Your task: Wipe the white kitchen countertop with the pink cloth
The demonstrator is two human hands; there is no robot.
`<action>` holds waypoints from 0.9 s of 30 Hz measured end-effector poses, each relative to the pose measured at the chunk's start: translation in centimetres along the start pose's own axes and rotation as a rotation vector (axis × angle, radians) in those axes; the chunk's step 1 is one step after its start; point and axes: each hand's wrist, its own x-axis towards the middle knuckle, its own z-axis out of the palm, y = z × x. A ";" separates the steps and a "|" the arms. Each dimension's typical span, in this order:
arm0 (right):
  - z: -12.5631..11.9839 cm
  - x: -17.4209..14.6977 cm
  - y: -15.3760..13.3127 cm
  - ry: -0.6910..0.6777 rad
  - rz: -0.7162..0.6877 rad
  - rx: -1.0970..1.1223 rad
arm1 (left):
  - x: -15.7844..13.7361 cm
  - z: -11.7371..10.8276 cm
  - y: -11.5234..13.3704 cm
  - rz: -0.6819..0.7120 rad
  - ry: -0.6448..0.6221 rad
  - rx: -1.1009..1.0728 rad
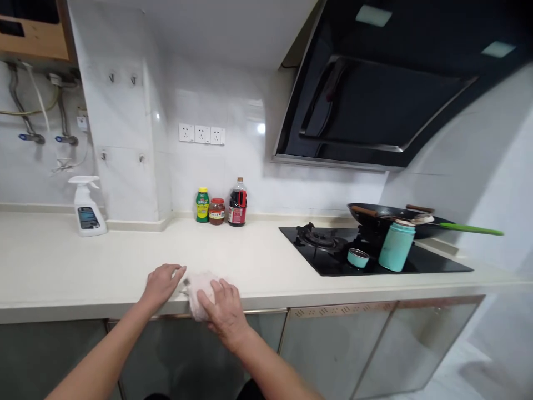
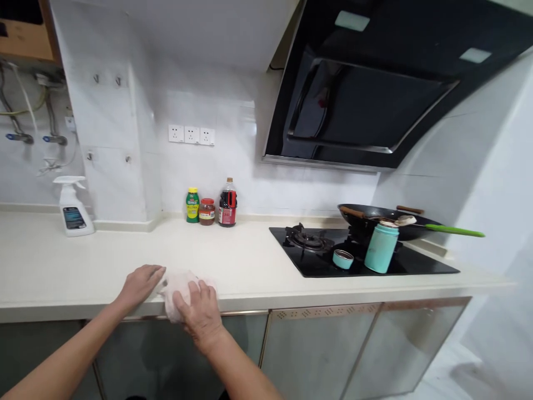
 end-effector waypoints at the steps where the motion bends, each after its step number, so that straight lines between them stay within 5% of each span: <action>1: -0.4 -1.2 1.4 0.012 -0.001 0.001 | 0.0 -0.1 0.0 0.001 -0.008 0.010; 6: -3.4 -8.3 10.0 0.011 0.103 -0.043 | 0.0 -0.1 0.0 -0.008 -0.045 0.069; 12: -9.1 -17.5 21.2 -0.124 0.495 -0.222 | -0.2 0.1 0.9 -0.001 -0.081 0.141; 17: -13.3 -20.7 27.2 -0.152 0.635 -0.255 | -0.4 0.1 1.6 -0.019 -0.086 0.158; 22: -12.9 -17.8 24.6 -0.203 0.597 -0.212 | -0.3 0.4 2.0 0.008 -0.079 0.136; 27: -8.1 -9.5 13.5 -0.263 0.372 -0.043 | -0.5 0.4 2.3 0.034 -0.070 0.116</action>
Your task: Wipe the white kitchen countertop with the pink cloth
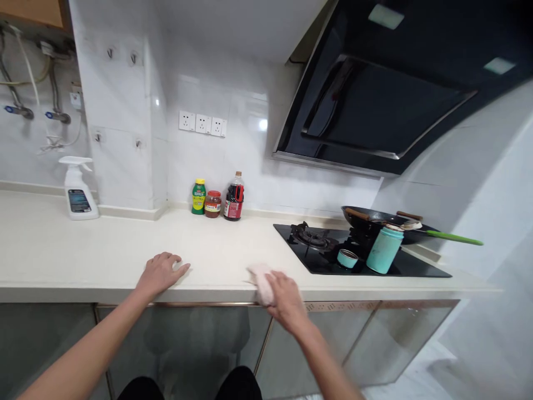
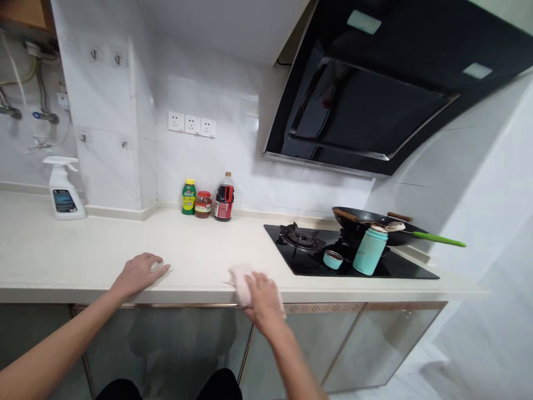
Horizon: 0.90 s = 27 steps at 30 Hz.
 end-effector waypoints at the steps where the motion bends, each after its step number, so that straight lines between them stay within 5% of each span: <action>1: 0.5 1.0 -3.1 -0.003 -0.054 0.034 | -0.1 0.0 0.0 0.007 0.005 -0.001; 5: 1.2 4.2 -12.4 0.016 -0.237 0.183 | -0.5 -0.2 -0.1 0.037 0.046 0.028; 9: 0.3 5.5 -13.6 0.030 -0.288 0.332 | -0.8 -0.4 -0.2 0.038 0.061 0.036; 12: -0.7 4.9 -9.7 0.027 -0.212 0.403 | -0.9 -0.5 -0.1 0.023 0.060 0.032; 21: -3.0 1.1 8.0 0.065 0.279 0.333 | -1.2 -0.6 0.4 -0.001 0.026 0.023; 27: -1.6 4.1 11.6 0.238 0.539 0.150 | -1.5 -0.8 0.5 0.006 0.039 0.021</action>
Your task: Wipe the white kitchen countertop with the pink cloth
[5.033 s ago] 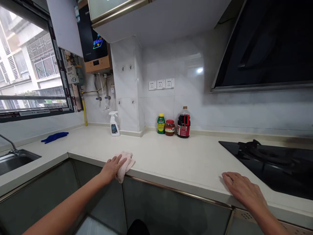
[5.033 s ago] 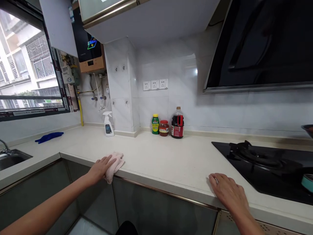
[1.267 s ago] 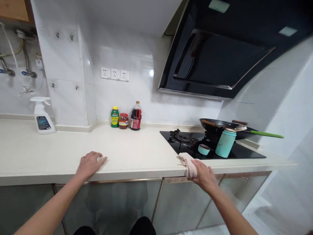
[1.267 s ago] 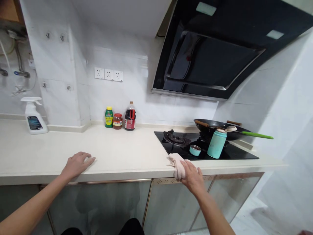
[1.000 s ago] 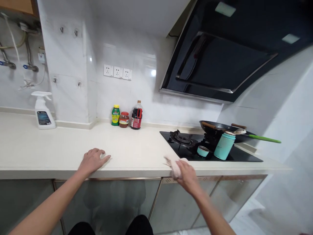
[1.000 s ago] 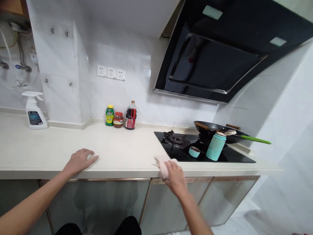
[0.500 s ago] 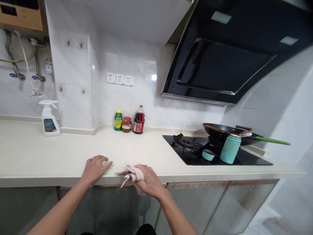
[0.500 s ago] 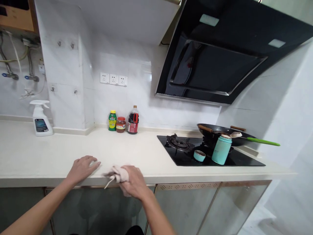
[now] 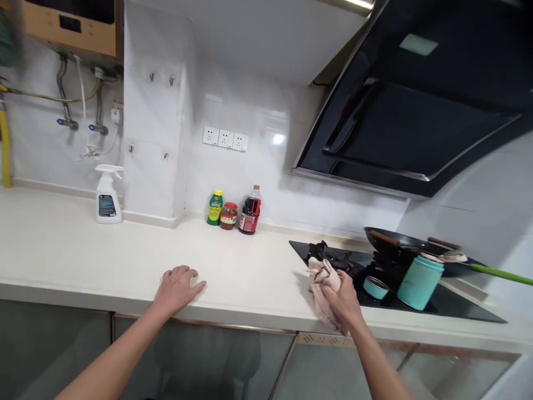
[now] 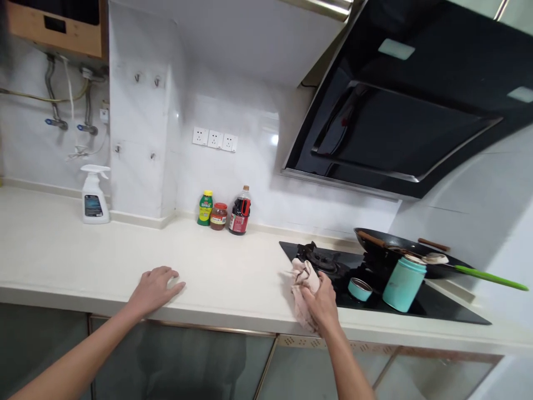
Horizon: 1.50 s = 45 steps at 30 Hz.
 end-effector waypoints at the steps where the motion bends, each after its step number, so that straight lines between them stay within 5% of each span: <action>1: 0.8 0.2 -0.3 0.004 0.000 -0.031 | 0.0 0.0 0.0 0.001 0.002 0.001; 8: 5.7 2.1 -4.6 -0.202 -0.143 -0.179 | 0.0 0.7 -0.4 0.081 0.079 -0.025; 13: 9.7 3.5 -12.4 -0.355 -0.258 -0.216 | 0.1 1.1 -0.6 0.083 0.129 -0.081; 18: 11.7 -1.2 -23.7 -0.537 -0.584 -0.094 | 0.1 1.1 -0.9 0.043 0.163 -0.097; 22: 9.7 -6.5 -27.6 -0.608 -0.832 0.073 | 0.2 0.9 -1.4 -0.030 0.088 -0.174; 26: 7.2 -7.7 -23.4 -0.607 -0.889 0.218 | 0.1 0.7 -1.6 -0.031 0.040 -0.225; 32: 5.4 -3.3 -10.1 -0.493 -0.626 0.076 | -0.2 0.8 -1.6 0.028 -0.005 -0.261; 37: 6.2 1.6 -1.2 -0.395 -0.377 -0.229 | -0.3 1.3 -1.9 0.096 -0.015 -0.306; 41: 8.7 6.9 0.1 -0.330 -0.248 -0.373 | -0.5 1.1 -1.8 0.117 -0.020 -0.316; 45: 12.6 11.8 -3.6 -0.327 -0.192 -0.384 | -0.6 1.1 -1.6 0.112 -0.013 -0.294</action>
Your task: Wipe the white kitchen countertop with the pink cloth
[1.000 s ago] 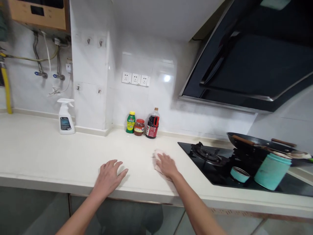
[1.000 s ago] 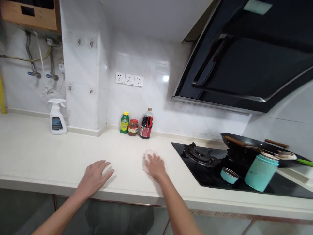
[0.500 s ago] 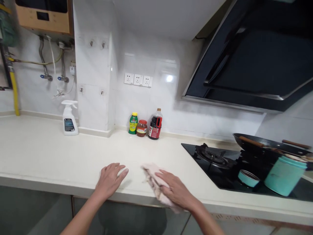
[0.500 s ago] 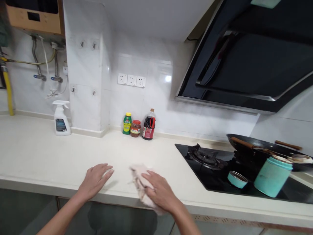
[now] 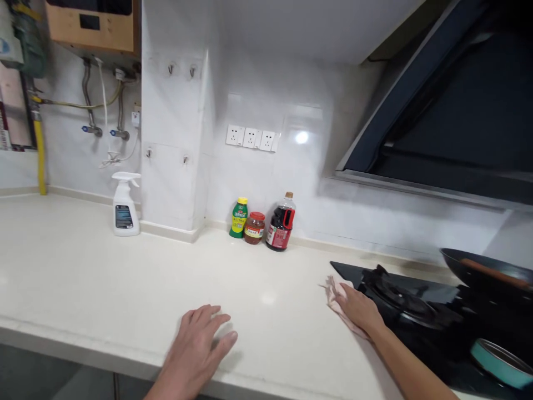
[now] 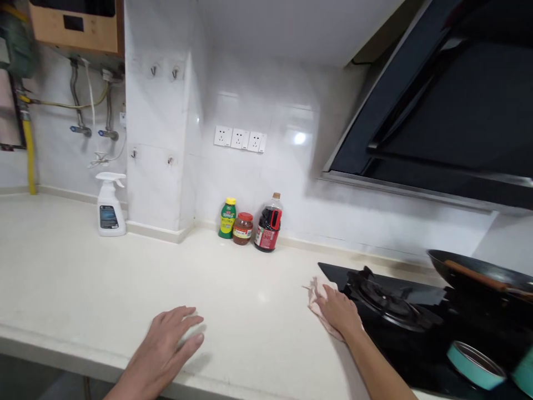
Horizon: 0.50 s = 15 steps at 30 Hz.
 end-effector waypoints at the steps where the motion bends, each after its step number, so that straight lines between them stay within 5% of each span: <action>1: 0.1 1.5 -1.5 -0.005 0.019 0.003 | 0.0 0.1 0.0 0.006 0.012 0.010; 5: 0.6 6.6 -9.9 -0.058 0.016 0.041 | 0.1 0.2 0.2 0.037 0.063 0.054; 9: 0.5 9.1 -20.9 -0.149 -0.142 0.115 | 0.0 0.3 0.5 0.018 0.070 0.086; 15: -2.0 4.1 -35.9 -0.288 -0.579 0.263 | -0.4 1.2 0.1 -0.042 0.281 0.166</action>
